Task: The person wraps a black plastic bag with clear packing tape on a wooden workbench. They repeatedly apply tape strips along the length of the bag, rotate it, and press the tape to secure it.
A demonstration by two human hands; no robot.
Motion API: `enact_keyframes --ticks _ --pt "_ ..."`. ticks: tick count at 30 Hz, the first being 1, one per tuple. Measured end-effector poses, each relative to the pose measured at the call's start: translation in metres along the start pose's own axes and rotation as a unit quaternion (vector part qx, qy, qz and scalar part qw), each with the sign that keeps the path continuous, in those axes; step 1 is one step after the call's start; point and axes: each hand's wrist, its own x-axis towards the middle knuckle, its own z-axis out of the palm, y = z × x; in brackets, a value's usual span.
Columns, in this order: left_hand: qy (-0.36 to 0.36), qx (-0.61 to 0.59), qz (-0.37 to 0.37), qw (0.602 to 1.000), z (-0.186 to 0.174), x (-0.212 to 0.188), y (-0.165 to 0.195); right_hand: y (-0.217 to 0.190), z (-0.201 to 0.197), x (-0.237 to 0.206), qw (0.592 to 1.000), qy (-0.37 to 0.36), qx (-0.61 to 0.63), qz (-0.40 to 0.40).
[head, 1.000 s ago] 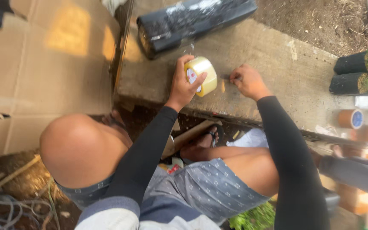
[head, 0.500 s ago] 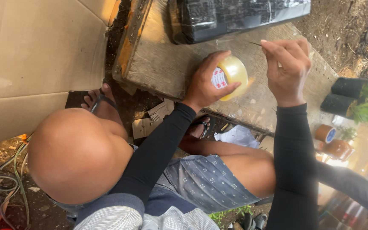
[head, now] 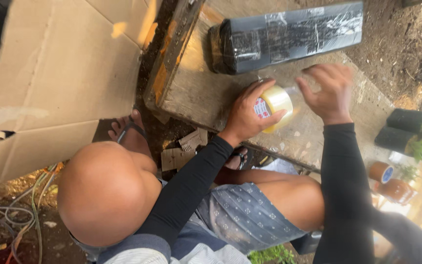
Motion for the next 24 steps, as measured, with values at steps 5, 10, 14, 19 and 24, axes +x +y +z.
enact_keyframes --ticks 5,10,14,19,24 --pt "0.015 0.003 -0.029 0.999 0.013 0.002 0.019 0.006 -0.008 0.048 0.98 0.089 -0.083 -0.158" --pt "0.048 0.068 -0.025 0.996 0.022 0.004 0.043 -0.007 -0.004 0.098 0.973 -0.005 -0.002 -0.229" --pt "-0.187 0.173 -0.229 0.94 0.025 -0.006 0.061 -0.017 -0.02 0.08 0.976 -0.003 -0.005 -0.218" --pt "-0.348 0.273 -0.224 0.868 0.028 -0.049 0.1 -0.039 -0.042 0.06 0.987 0.002 0.039 -0.153" --pt "-0.452 0.416 -0.159 0.772 0.009 -0.094 0.159 -0.096 -0.074 0.018 0.984 0.002 -0.158 -0.079"
